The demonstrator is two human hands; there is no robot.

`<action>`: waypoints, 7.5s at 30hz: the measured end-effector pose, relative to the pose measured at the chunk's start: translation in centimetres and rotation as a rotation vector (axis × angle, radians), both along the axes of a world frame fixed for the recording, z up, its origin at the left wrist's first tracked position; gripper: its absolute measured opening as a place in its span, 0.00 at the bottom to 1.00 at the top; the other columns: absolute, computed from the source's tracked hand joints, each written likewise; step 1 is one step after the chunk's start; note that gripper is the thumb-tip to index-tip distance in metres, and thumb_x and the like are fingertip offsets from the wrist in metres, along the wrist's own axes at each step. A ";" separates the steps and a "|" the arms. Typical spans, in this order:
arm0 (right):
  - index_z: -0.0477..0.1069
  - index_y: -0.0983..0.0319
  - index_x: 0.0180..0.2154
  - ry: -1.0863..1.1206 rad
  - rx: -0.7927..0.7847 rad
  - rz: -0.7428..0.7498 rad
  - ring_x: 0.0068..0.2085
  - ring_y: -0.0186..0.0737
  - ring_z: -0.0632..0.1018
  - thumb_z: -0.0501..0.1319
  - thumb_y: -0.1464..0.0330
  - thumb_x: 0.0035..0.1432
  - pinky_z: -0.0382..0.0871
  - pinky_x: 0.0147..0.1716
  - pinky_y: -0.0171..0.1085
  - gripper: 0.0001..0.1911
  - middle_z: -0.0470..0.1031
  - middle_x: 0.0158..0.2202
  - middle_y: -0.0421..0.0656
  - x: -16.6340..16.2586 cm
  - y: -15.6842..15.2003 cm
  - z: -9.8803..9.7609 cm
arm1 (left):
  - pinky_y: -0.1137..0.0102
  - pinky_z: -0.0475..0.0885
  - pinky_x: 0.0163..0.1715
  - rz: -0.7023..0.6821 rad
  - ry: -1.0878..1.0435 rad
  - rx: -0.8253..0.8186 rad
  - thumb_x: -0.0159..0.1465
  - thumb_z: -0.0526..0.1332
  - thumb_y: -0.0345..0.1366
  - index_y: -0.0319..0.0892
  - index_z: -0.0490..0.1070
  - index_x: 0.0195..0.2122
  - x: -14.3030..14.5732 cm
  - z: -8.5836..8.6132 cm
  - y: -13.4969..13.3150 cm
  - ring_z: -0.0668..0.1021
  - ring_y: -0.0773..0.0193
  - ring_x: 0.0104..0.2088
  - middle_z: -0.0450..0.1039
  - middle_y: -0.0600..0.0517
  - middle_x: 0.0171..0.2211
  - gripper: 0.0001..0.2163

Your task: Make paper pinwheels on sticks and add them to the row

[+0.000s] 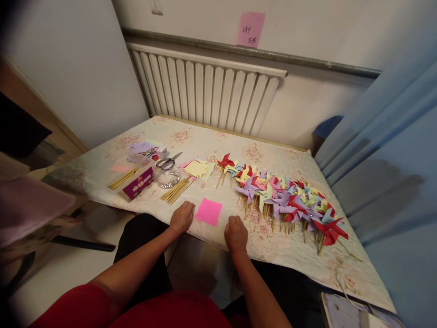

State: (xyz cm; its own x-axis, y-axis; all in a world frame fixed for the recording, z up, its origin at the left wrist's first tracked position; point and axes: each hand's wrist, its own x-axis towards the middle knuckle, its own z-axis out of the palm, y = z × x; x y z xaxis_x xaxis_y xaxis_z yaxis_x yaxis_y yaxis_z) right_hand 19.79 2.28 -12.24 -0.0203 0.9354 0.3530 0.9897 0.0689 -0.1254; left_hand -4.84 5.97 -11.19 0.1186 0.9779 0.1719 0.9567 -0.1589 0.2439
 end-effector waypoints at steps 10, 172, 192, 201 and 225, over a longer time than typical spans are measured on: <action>0.66 0.61 0.34 -0.016 0.004 -0.006 0.34 0.36 0.68 0.55 0.74 0.60 0.51 0.30 0.36 0.04 0.69 0.34 0.42 -0.1 0.0 0.0 | 0.66 0.67 0.41 -0.003 0.014 0.006 0.66 0.49 0.30 0.43 0.68 0.42 -0.1 -0.2 0.0 0.72 0.59 0.42 0.69 0.46 0.41 0.10; 0.68 0.62 0.35 -0.021 0.023 -0.025 0.34 0.36 0.67 0.55 0.74 0.59 0.50 0.29 0.36 0.05 0.69 0.35 0.42 0.3 0.1 -0.4 | 0.56 0.61 0.59 0.070 -0.143 0.163 0.62 0.50 0.25 0.33 0.65 0.53 0.1 -0.8 2.2 0.63 0.51 0.60 0.63 0.35 0.58 0.18; 0.67 0.62 0.35 -0.018 0.026 -0.018 0.34 0.37 0.67 0.54 0.74 0.59 0.51 0.30 0.36 0.05 0.69 0.34 0.43 0.3 0.1 -0.3 | 0.53 0.59 0.59 0.244 0.016 0.092 0.64 0.49 0.29 0.32 0.66 0.53 0.9 -0.4 2.4 0.60 0.44 0.64 0.60 0.34 0.61 0.18; 0.67 0.61 0.36 -0.019 0.018 -0.024 0.34 0.37 0.67 0.54 0.74 0.59 0.50 0.30 0.36 0.05 0.68 0.35 0.42 0.3 0.0 -0.3 | 0.54 0.59 0.59 0.222 0.006 0.109 0.64 0.49 0.30 0.33 0.66 0.52 0.8 0.0 2.3 0.61 0.46 0.63 0.62 0.35 0.60 0.17; 0.68 0.62 0.36 -0.023 0.004 -0.031 0.34 0.36 0.67 0.55 0.74 0.59 0.50 0.30 0.36 0.04 0.70 0.35 0.42 0.2 0.0 0.0 | 0.55 0.58 0.60 0.183 -0.015 0.129 0.63 0.50 0.31 0.33 0.66 0.51 0.8 0.0 2.2 0.62 0.48 0.63 0.62 0.35 0.60 0.16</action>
